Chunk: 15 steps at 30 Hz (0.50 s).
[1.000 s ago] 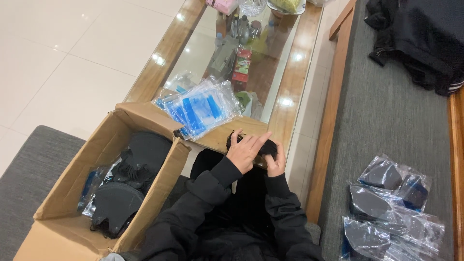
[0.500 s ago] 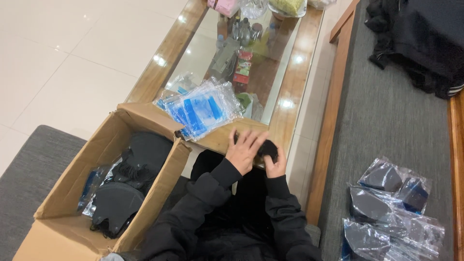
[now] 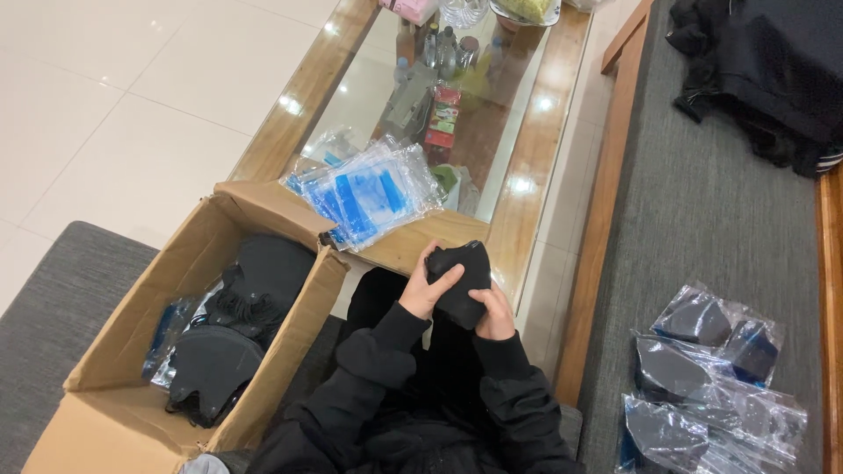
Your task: Inspecting and sorting black fabric face masks from a cardboard box on a glass table
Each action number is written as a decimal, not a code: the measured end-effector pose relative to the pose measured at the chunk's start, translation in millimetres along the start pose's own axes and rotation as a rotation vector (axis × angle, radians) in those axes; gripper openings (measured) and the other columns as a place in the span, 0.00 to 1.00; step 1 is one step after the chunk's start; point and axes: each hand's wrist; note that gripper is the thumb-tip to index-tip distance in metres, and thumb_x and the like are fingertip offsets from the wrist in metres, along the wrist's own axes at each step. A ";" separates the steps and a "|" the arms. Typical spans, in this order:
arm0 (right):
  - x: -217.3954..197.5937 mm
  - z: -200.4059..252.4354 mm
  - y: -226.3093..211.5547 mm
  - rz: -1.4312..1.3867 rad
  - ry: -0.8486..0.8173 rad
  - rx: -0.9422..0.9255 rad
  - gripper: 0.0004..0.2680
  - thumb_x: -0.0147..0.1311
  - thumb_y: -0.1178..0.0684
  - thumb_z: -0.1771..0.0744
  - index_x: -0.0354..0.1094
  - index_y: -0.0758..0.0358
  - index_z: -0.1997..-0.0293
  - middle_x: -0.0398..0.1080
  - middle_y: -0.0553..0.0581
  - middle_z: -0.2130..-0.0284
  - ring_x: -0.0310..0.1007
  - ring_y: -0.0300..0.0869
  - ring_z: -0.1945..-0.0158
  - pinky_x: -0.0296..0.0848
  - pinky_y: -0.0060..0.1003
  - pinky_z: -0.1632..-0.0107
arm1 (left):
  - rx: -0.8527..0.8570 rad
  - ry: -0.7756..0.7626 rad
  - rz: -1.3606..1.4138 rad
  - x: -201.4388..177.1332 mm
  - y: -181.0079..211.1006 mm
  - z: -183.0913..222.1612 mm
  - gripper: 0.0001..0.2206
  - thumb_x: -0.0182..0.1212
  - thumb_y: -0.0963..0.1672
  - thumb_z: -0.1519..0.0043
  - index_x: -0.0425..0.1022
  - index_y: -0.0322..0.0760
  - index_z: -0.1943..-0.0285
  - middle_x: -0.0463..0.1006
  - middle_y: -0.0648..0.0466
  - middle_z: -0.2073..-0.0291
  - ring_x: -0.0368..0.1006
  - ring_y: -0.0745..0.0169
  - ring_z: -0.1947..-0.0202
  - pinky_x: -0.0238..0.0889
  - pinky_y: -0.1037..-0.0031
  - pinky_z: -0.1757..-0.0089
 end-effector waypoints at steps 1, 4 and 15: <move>1.2 1.0 1.7 0.000 -0.003 0.000 0.16 0.54 0.65 0.41 0.73 0.68 0.49 0.76 0.69 0.62 0.79 0.55 0.61 0.78 0.47 0.60 | 0.002 0.001 0.000 0.1 -3.9 -0.5 0.51 0.80 0.49 0.46 0.46 0.41 0.17 0.60 0.34 0.30 0.59 0.41 0.29 0.58 0.58 0.36; 2.6 2.9 7.4 -0.005 0.012 0.033 0.20 0.54 0.65 0.41 0.71 0.67 0.42 0.76 0.71 0.58 0.79 0.55 0.57 0.77 0.47 0.57 | 0.051 0.010 0.217 -1.3 -14.9 -2.3 0.36 0.78 0.41 0.46 0.67 0.37 0.27 0.79 0.41 0.45 0.78 0.53 0.49 0.78 0.68 0.57; 0.9 13.0 -4.9 0.245 -0.016 -0.020 0.16 0.57 0.58 0.39 0.71 0.58 0.46 0.72 0.58 0.61 0.70 0.42 0.65 0.72 0.33 0.66 | 0.023 0.168 0.416 27.3 21.5 25.3 0.22 0.66 0.52 0.34 0.78 0.30 0.40 0.83 0.37 0.64 0.81 0.55 0.70 0.77 0.74 0.74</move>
Point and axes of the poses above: each hand's wrist, its own z-axis away from the middle knuckle, its own x-axis out of the palm, y = z × x
